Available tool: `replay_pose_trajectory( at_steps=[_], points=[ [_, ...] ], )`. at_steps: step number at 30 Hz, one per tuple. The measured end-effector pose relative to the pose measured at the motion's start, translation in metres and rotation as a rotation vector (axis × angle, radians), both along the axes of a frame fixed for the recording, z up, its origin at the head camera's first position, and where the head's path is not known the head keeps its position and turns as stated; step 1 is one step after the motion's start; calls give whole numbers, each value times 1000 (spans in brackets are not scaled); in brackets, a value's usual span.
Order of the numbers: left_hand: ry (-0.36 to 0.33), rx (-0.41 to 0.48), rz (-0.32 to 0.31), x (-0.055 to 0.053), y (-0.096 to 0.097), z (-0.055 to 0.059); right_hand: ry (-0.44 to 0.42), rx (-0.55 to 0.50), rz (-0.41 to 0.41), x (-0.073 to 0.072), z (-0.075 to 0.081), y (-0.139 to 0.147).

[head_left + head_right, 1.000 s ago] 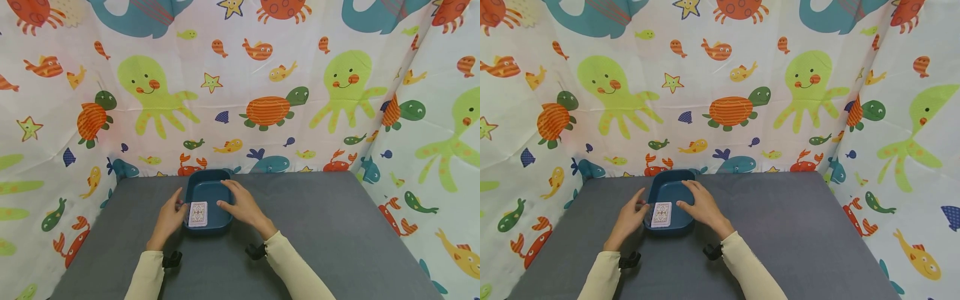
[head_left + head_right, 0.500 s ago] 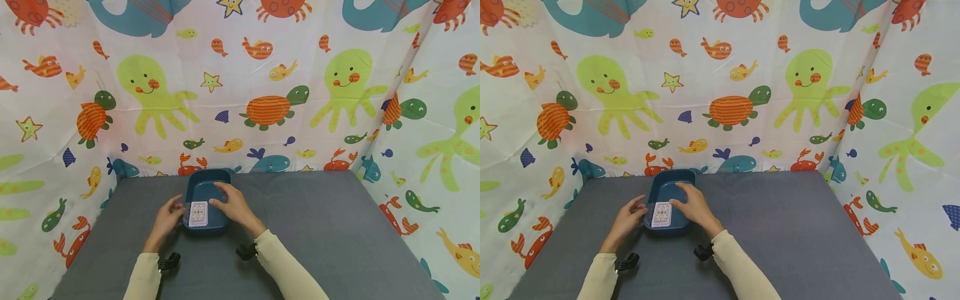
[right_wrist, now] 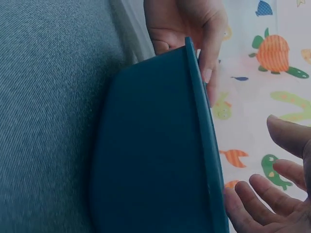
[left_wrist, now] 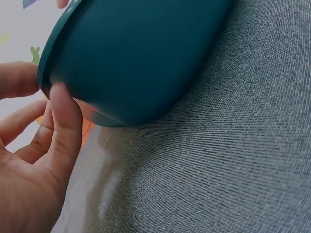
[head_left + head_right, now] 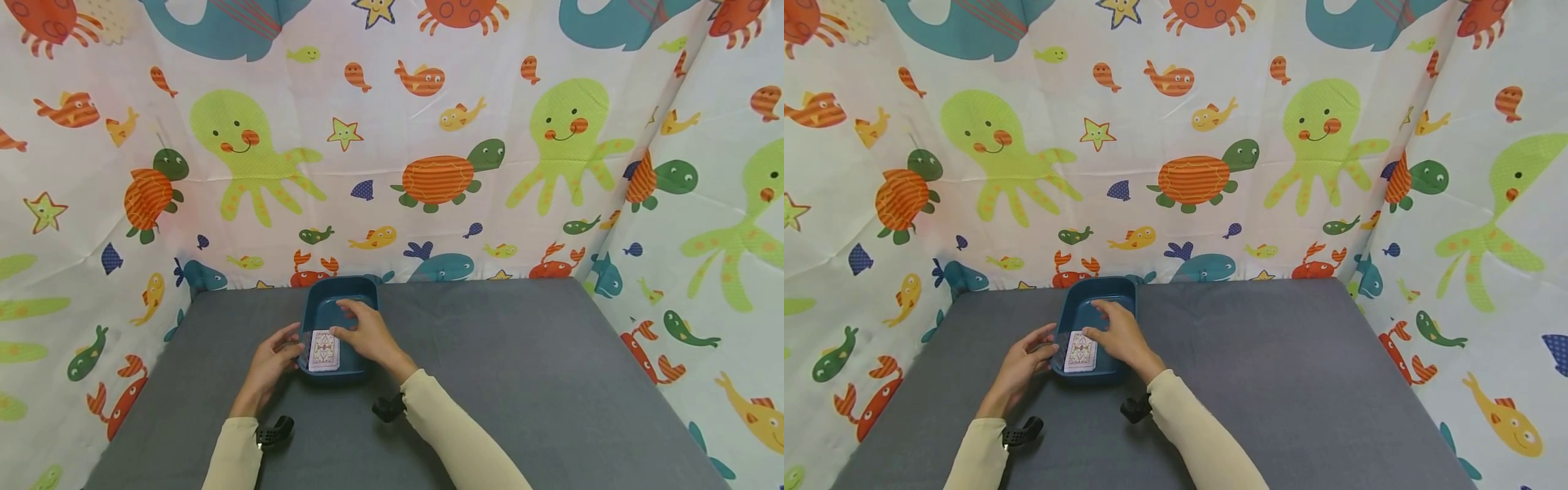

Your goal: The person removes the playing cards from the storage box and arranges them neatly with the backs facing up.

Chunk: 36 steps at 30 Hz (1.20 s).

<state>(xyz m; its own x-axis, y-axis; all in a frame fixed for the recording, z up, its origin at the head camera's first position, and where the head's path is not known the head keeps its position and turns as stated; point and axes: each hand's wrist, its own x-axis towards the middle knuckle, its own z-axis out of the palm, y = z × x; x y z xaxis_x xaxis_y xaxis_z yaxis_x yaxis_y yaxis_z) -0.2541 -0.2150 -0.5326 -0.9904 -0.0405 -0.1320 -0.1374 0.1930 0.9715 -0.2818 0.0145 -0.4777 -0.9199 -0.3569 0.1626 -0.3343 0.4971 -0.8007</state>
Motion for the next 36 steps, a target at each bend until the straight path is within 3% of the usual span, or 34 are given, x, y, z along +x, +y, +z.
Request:
replay_pose_trajectory(
  at_steps=[9, 24, 36],
  points=[
    [11, 53, -6, 0, 0, -2, -21, 137, -25, -11, -9, -15],
    [7, 78, -2, -1, 0, -3, -239, 85, -162, -26, -21, -31],
    [4, 84, 2, -2, -1, -5, -301, 126, -177, -32, -31, -35]
  ],
)
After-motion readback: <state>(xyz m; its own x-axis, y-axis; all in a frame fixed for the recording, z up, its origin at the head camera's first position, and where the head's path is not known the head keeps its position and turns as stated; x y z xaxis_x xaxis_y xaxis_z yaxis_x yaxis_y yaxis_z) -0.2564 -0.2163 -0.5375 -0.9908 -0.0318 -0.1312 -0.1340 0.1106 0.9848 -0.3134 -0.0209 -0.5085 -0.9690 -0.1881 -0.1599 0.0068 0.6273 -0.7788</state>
